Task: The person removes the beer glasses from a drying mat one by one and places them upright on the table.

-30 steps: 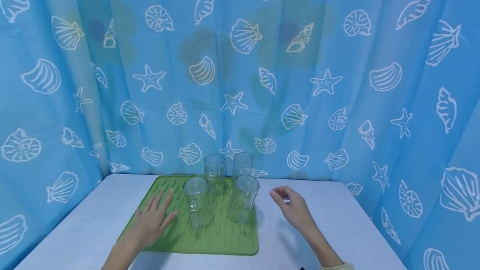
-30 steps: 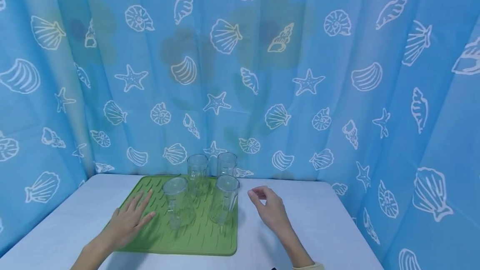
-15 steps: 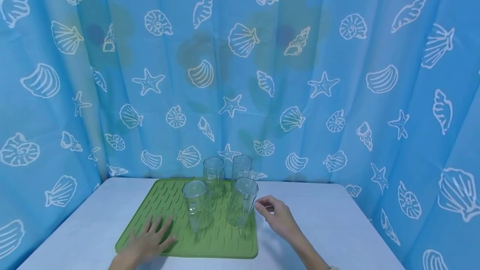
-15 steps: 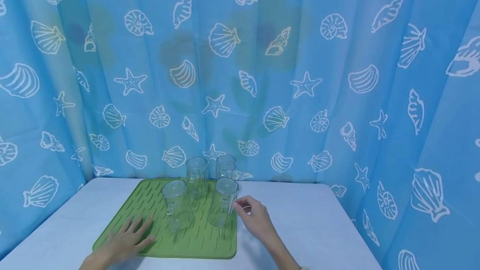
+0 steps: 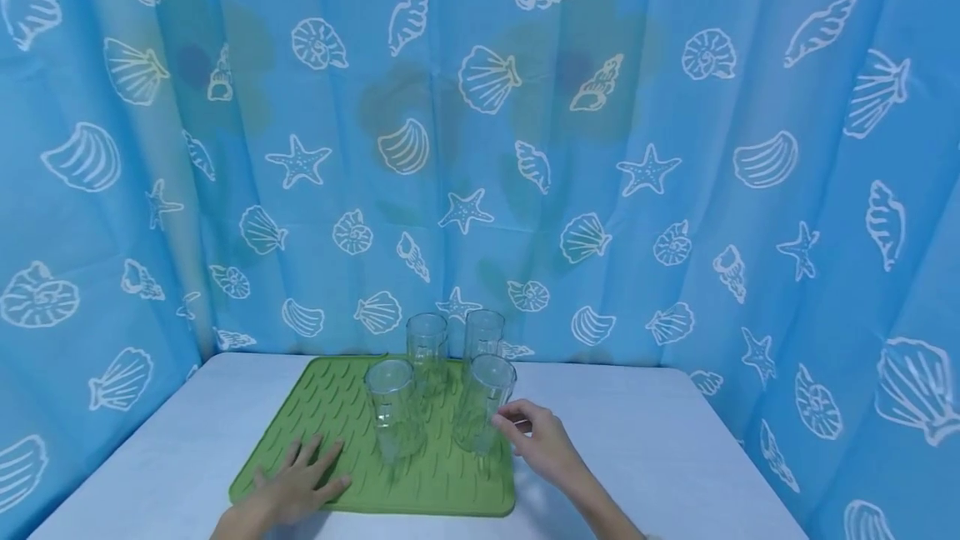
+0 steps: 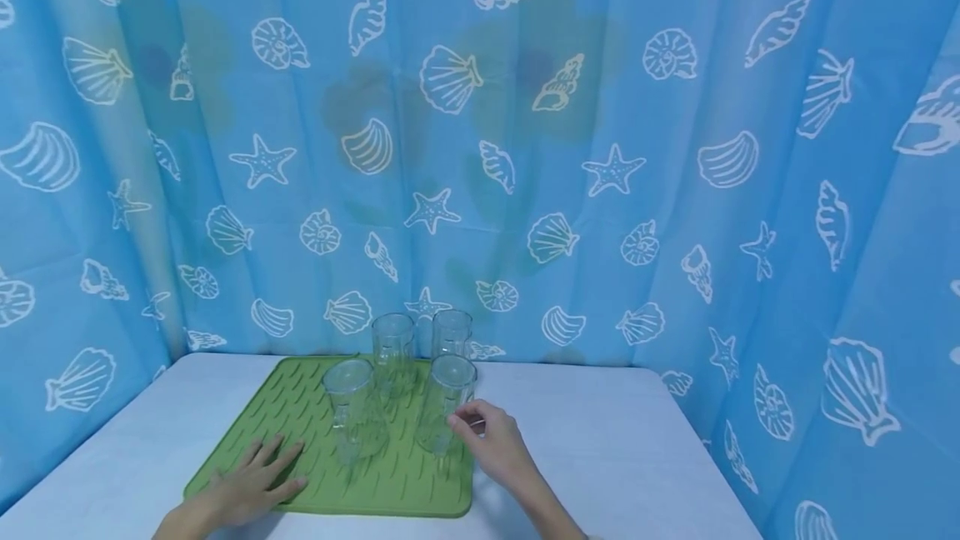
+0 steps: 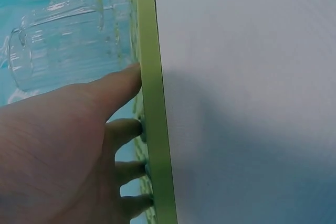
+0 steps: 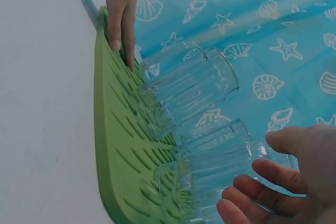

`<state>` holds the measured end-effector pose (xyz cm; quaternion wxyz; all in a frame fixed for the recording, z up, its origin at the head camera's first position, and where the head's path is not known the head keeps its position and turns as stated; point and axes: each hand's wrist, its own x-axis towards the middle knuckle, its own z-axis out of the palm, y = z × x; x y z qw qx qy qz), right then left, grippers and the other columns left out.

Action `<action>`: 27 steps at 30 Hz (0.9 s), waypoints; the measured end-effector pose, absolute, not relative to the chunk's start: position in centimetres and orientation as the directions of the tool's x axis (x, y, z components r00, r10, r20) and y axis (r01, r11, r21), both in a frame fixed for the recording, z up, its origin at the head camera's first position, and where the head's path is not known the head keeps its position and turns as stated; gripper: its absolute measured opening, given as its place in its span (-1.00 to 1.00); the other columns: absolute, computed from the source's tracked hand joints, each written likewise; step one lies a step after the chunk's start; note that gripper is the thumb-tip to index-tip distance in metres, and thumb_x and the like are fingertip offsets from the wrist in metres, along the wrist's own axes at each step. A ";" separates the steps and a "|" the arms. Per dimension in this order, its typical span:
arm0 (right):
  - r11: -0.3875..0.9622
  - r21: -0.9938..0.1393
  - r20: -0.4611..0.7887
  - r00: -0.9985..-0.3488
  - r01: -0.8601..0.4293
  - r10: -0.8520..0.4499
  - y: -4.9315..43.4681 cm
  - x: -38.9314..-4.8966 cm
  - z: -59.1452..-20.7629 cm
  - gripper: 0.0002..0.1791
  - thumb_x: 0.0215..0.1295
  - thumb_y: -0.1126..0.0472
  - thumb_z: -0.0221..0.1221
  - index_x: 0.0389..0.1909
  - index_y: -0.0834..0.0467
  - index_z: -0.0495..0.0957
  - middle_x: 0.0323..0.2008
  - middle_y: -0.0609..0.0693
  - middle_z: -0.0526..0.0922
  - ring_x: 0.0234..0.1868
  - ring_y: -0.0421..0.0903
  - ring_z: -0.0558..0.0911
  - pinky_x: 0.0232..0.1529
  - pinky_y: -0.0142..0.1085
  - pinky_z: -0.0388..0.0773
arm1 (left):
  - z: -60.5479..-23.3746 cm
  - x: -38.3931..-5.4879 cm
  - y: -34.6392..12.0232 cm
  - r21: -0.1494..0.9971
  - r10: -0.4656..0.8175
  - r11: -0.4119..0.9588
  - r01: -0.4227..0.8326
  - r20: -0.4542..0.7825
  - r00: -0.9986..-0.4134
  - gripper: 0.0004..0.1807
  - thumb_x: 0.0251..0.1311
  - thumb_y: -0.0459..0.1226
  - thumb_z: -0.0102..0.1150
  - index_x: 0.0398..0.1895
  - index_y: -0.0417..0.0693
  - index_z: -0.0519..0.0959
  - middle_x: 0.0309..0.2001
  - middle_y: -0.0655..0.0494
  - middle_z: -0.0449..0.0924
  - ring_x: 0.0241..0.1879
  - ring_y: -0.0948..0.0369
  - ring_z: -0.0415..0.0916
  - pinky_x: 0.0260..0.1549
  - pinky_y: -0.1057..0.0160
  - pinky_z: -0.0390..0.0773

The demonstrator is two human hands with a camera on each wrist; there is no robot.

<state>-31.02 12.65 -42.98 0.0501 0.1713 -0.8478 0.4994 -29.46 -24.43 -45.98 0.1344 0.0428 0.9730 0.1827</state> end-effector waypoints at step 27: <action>0.316 -0.878 0.257 -0.911 -0.359 -0.321 12.0 -31.2 -44.3 -0.68 0.44 0.10 0.14 -0.02 0.29 0.57 -0.13 0.18 0.69 -0.18 0.00 0.69 -0.30 -0.06 0.77 | -45.4 -29.9 -23.9 0.301 0.112 0.953 0.020 -0.291 -0.950 0.00 0.22 0.42 -0.14 0.53 -0.03 0.11 0.52 -0.35 -0.11 0.44 -0.48 -0.21 0.02 -0.82 -0.13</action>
